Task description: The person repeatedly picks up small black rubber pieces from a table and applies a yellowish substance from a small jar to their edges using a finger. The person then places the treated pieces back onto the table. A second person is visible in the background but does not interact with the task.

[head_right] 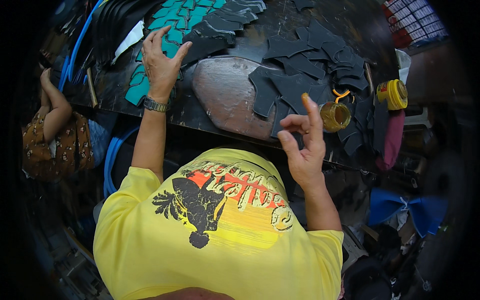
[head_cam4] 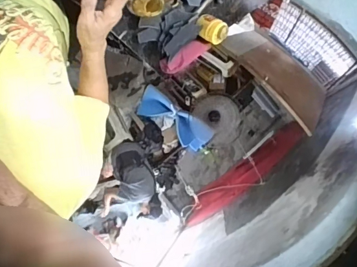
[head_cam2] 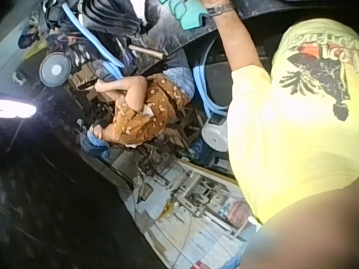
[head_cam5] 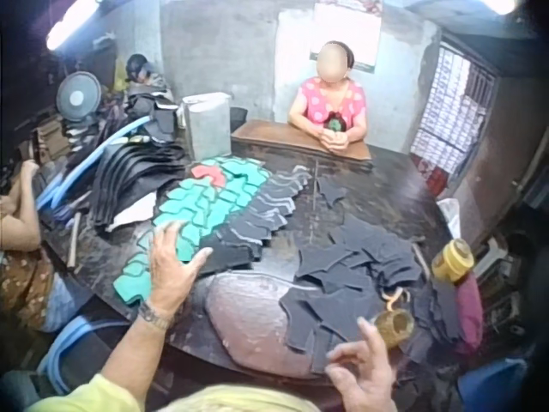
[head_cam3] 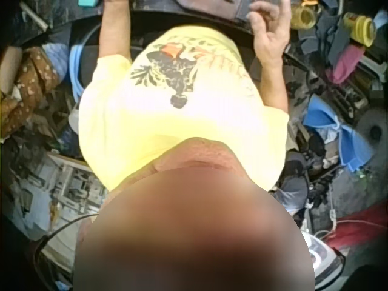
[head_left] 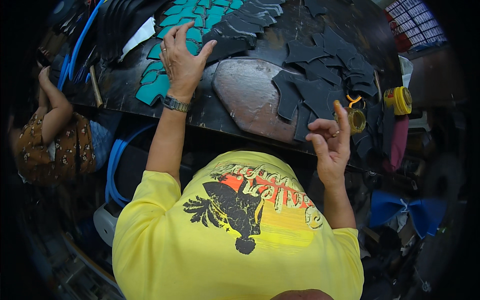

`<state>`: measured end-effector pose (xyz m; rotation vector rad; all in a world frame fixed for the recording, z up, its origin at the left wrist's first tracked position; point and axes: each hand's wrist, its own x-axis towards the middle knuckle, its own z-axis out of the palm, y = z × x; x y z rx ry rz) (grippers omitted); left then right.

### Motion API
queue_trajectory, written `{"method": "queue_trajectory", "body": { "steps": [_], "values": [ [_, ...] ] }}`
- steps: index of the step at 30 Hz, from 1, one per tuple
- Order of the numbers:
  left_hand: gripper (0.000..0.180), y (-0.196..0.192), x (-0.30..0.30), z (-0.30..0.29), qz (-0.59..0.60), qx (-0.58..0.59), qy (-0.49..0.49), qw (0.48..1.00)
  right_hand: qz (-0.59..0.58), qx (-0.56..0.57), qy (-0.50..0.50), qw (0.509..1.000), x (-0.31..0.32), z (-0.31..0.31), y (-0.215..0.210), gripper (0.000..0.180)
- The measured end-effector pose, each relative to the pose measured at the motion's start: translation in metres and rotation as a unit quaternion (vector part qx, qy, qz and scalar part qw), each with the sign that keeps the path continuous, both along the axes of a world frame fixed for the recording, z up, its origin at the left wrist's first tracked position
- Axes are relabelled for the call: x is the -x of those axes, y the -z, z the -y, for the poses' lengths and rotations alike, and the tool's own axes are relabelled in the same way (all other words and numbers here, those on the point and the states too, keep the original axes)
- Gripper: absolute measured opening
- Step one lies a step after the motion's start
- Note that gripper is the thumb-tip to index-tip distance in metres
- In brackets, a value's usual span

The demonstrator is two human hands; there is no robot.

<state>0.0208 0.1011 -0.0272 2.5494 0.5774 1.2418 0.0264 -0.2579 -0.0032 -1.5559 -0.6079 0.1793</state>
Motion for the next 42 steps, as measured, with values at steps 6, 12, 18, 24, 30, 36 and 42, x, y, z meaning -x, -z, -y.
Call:
{"method": "queue_trajectory", "body": {
  "steps": [6,12,18,24,30,36,42],
  "values": [
    [0.036,-0.019,-0.027,0.024,0.031,0.109,0.202,0.973,0.055,-0.051,0.051,0.996,-0.015,0.031,-0.014,0.066],
    [0.045,-0.011,-0.061,0.082,-0.217,0.132,0.273,0.928,0.197,0.084,0.159,0.964,-0.037,0.062,-0.027,0.034],
    [0.069,0.005,-0.122,0.107,-0.300,0.089,0.226,0.923,0.144,0.191,0.203,0.950,-0.073,0.091,-0.041,0.047],
    [0.073,0.026,-0.145,0.106,-0.271,0.098,0.250,0.925,0.240,0.349,0.104,0.900,-0.091,0.097,-0.042,0.035],
    [0.054,0.025,-0.145,0.086,-0.214,0.249,0.294,0.898,0.319,0.530,0.050,0.784,-0.090,0.077,-0.045,0.047],
    [0.034,-0.005,-0.102,0.074,0.005,0.428,0.347,0.834,0.261,0.462,0.101,0.842,-0.088,0.069,-0.047,0.044],
    [0.025,-0.023,-0.027,0.084,-0.027,0.548,0.384,0.742,0.278,0.380,0.253,0.845,-0.042,0.071,-0.037,0.024]
  ]
}}
